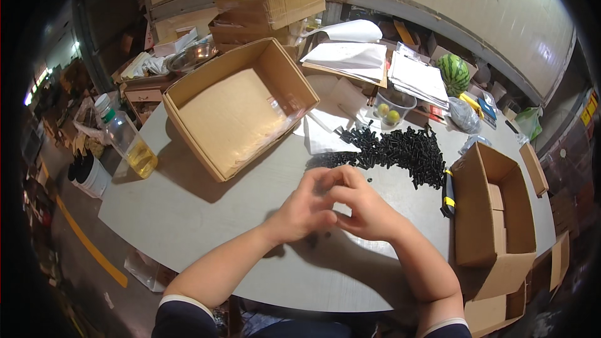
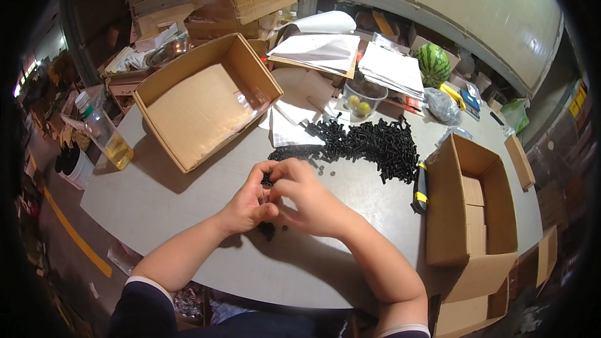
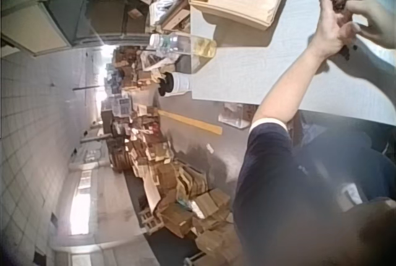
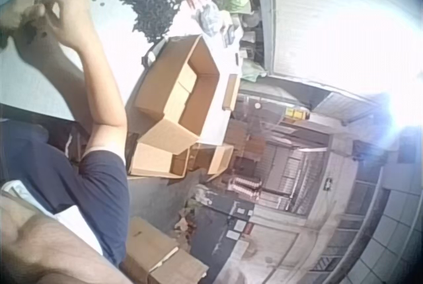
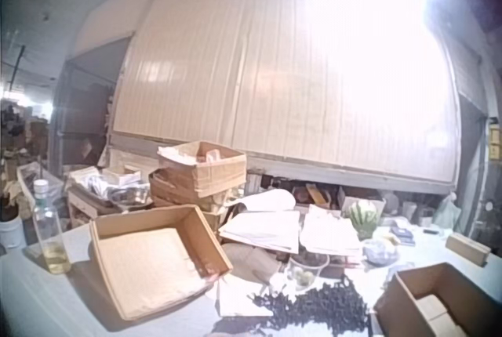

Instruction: Sorting small black circular parts (likely washers or o-rings) on a table and placing selected items into a cardboard box.

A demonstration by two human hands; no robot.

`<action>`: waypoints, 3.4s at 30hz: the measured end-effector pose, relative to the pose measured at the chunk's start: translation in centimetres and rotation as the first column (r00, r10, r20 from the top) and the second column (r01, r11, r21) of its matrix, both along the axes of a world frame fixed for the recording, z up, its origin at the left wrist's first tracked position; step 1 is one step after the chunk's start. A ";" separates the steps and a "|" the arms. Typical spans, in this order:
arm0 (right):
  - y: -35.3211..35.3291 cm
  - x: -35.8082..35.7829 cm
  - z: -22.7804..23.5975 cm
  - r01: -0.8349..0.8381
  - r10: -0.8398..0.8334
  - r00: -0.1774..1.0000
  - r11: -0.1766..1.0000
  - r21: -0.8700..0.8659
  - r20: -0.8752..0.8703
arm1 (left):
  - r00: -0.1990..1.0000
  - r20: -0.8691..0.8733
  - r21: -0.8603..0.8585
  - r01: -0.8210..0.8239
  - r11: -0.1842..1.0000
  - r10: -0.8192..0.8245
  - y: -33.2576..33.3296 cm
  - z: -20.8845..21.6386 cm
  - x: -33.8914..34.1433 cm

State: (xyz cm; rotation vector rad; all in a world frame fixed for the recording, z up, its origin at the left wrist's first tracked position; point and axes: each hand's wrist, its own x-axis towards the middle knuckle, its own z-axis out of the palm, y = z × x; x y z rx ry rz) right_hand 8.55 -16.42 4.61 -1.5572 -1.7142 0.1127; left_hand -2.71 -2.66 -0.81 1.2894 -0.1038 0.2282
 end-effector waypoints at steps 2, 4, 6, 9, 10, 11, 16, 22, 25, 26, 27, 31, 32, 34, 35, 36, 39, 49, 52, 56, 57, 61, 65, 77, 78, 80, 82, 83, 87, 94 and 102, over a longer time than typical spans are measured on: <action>0.0 0.8 -0.3 0.024 -0.024 0.997 1.000 -0.004 -0.078 | 0.998 -0.003 0.112 -0.060 0.992 0.061 0.2 -0.2 0.2; 0.1 1.6 -0.5 0.045 -0.043 0.995 0.999 0.026 -0.091 | 0.978 0.093 0.212 -0.201 0.956 0.185 0.4 -0.4 0.3; -0.2 1.8 -0.6 0.099 -0.103 0.987 0.994 -0.039 -0.123 | 0.977 0.096 0.227 -0.207 0.952 0.190 0.8 -0.4 0.2; 0.0 1.6 -0.5 0.142 -0.158 0.964 0.986 -0.086 -0.212 | 0.952 0.136 0.294 -0.302 0.907 0.273 0.7 -0.2 0.3; 0.1 1.4 -0.5 0.142 -0.149 0.977 0.988 -0.056 -0.155 | 0.937 0.188 0.389 -0.345 0.854 0.293 0.8 0.0 0.2; 0.2 1.3 -0.4 0.140 -0.142 0.985 0.990 -0.025 -0.098 | 0.921 0.241 0.476 -0.387 0.790 0.306 0.7 0.2 0.1; -0.2 1.2 -0.7 0.134 -0.134 0.991 0.990 0.035 -0.023 | 0.872 0.338 0.627 -0.489 0.606 0.354 -0.3 2.0 -0.3; 0.0 1.5 -0.4 0.092 -0.116 0.964 0.990 -0.108 -0.240 | 0.851 0.204 0.599 -0.500 0.625 0.485 -0.5 3.6 -3.6; -1.6 6.6 -0.9 0.523 -0.537 0.834 0.842 -0.132 -0.128 | 0.795 -0.114 0.291 -0.546 0.785 0.595 0.5 4.0 -8.4; -2.7 10.0 -2.0 0.636 -0.633 0.771 0.771 -0.036 0.063 | 0.791 -0.110 0.298 -0.552 0.779 0.603 1.2 4.2 -11.1; -4.0 12.4 -3.3 0.773 -0.772 0.611 0.629 0.083 0.175 | 0.782 -0.109 0.306 -0.561 0.769 0.614 2.0 4.2 -14.1; -9.2 18.8 -8.2 0.973 -0.972 0.226 0.228 0.024 0.070 | 0.629 -0.298 0.474 -0.555 0.683 0.718 2.8 3.1 -24.3; -9.2 18.8 -9.0 0.984 -0.977 0.179 0.175 -0.043 0.116 | 0.580 -0.327 0.540 -0.533 0.652 0.746 3.0 2.2 -26.4; -9.0 18.9 -9.4 0.971 -0.973 0.195 0.173 -0.165 0.127 | 0.421 -0.319 0.802 -0.357 0.479 0.849 3.4 0.6 -29.0; -8.6 18.5 -9.6 0.969 -0.973 0.200 0.178 -0.173 0.117 | 0.295 -0.309 0.915 -0.165 0.367 0.904 3.2 0.6 -29.6; -8.0 18.1 -9.7 0.979 -0.975 0.161 0.139 -0.149 0.150 | 0.344 -0.168 0.960 -0.154 0.232 0.924 3.4 0.5 -29.5; -6.3 18.0 -10.8 0.989 -0.980 0.097 0.074 -0.132 0.175 | 0.440 -0.024 0.944 -0.285 0.165 0.897 3.6 2.5 -26.5; -2.3 11.1 -7.7 0.915 -0.928 0.350 0.309 -0.259 0.130 | 0.781 0.172 0.985 -0.147 -0.092 0.600 13.9 7.2 5.9; -2.0 10.4 -7.4 0.873 -0.884 0.459 0.432 -0.225 0.087 | 0.678 0.184 0.975 -0.032 -0.221 0.711 19.1 4.0 10.6; -2.9 11.3 -7.9 0.814 -0.813 0.581 0.580 -0.046 0.033 | 0.487 0.209 0.964 0.042 -0.262 0.848 17.4 3.3 15.1; -2.5 11.3 -8.2 0.763 -0.763 0.646 0.647 0.001 -0.027 | 0.490 0.216 0.963 0.038 -0.269 0.844 17.8 3.4 15.1; -2.6 11.7 -7.0 0.707 -0.706 0.706 0.696 0.123 -0.058 | 0.553 0.101 0.948 0.197 -0.248 0.827 19.5 3.0 15.4; -4.1 12.1 -4.5 0.747 -0.746 0.665 0.665 -0.021 0.023 | 0.615 0.096 0.982 0.071 -0.176 0.783 20.0 3.8 14.3; -5.2 11.9 -3.5 0.611 -0.547 0.790 0.667 -0.425 0.277 | 0.792 0.375 0.818 -0.527 0.231 0.482 9.5 7.7 6.1; -5.5 12.3 -3.4 0.601 -0.548 0.797 0.680 -0.420 0.252 | 0.791 0.373 0.815 -0.529 0.237 0.486 8.0 7.5 5.3; -5.9 12.8 -3.2 0.623 -0.573 0.779 0.659 -0.422 0.256 | 0.799 0.284 0.740 -0.534 0.410 0.529 5.5 6.4 3.5; -5.9 12.9 -2.8 0.645 -0.593 0.760 0.637 -0.422 0.266 | 0.799 0.226 0.689 -0.535 0.489 0.557 4.5 4.7 1.7; -6.2 13.1 -3.0 0.646 -0.589 0.759 0.631 -0.429 0.277 | 0.804 0.177 0.645 -0.530 0.550 0.567 3.7 3.9 1.3; -6.0 13.4 -3.7 0.596 -0.510 0.803 0.681 -0.425 0.308 | 0.828 0.092 0.546 -0.507 0.667 0.553 2.3 1.1 0.6; -4.6 11.7 -4.7 0.764 -0.550 0.620 0.585 -0.272 0.559 | 0.871 0.082 0.353 -0.480 0.803 0.485 1.4 0.5 0.5; -3.2 9.4 -5.1 0.875 -0.542 0.398 0.467 -0.129 0.740 | 0.880 -0.023 0.408 -0.425 0.808 0.474 2.0 0.5 -0.8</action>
